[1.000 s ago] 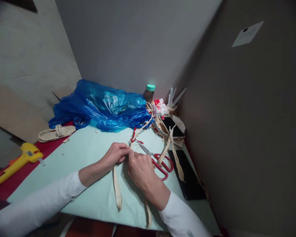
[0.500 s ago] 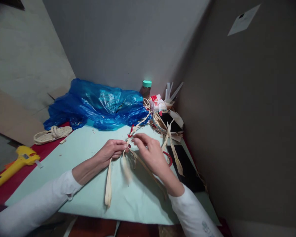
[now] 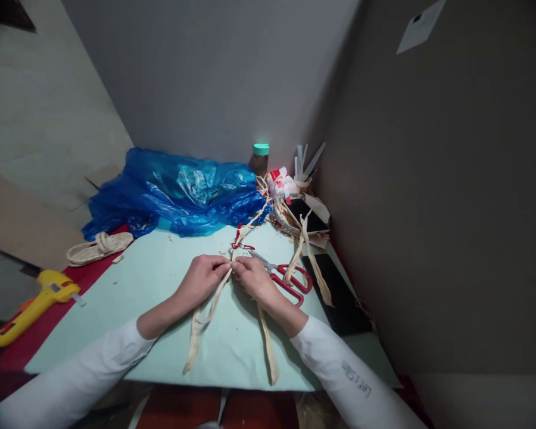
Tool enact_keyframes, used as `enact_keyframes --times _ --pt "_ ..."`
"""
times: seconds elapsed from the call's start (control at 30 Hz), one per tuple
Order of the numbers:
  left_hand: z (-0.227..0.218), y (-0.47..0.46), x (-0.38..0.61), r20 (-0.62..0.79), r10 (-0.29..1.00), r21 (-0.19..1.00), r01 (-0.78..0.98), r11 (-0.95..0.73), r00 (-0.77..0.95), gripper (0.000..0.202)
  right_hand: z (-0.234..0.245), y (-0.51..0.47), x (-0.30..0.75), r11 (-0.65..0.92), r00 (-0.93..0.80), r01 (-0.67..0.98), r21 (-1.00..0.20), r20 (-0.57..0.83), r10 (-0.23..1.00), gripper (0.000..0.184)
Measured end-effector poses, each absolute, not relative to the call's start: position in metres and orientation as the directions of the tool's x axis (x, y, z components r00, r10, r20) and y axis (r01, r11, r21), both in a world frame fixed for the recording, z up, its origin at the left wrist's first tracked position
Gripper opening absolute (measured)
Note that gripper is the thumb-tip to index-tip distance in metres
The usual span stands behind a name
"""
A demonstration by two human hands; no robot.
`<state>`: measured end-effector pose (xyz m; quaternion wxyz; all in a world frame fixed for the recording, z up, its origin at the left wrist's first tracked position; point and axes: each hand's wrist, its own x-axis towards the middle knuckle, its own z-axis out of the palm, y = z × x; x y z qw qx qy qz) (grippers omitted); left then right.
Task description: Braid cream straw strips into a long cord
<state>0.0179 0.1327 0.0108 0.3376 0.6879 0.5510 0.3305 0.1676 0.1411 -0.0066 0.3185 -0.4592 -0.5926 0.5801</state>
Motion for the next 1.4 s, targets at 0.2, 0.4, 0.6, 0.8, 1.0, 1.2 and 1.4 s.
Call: enact_keyframes --times 0.2,0.4,0.6,0.8,1.0,1.2,1.4 --pt "0.014 0.135 0.018 0.123 0.969 0.689 0.685 -0.238 0.214 0.026 -0.01 0.145 0.173 0.08 -0.365 0.324 -0.943 -0.047 0.93 0.031" --pt "0.004 0.145 0.014 -0.286 0.935 0.933 0.283 0.222 0.209 0.02 -0.001 0.144 0.174 0.298 -0.371 0.518 -0.802 0.103 0.923 0.029" --pt "0.012 0.133 0.024 0.004 0.981 0.806 0.58 -0.118 0.193 0.026 0.001 0.143 0.175 0.22 -0.353 0.412 -0.884 0.068 0.933 0.025" --pt "0.011 0.117 0.034 0.228 0.925 0.316 0.876 -0.365 0.303 0.027 0.005 0.14 0.176 0.05 -0.335 0.254 -0.966 -0.039 0.941 0.03" --pt "0.015 0.097 0.041 0.168 0.894 0.186 0.877 -0.443 0.416 0.029 -0.007 0.14 0.176 -0.186 -0.352 -0.001 -0.983 -0.174 0.92 0.03" --pt "0.035 0.127 0.016 0.24 0.97 0.779 0.586 -0.222 0.049 0.038 0.0 0.139 0.178 -0.209 -0.373 -0.044 -0.977 -0.177 0.911 0.024" --pt "0.015 0.148 0.014 -0.158 0.865 0.968 -0.097 0.23 0.476 0.025 0.011 0.133 0.177 -0.209 -0.488 -0.062 -0.976 -0.153 0.859 0.027"
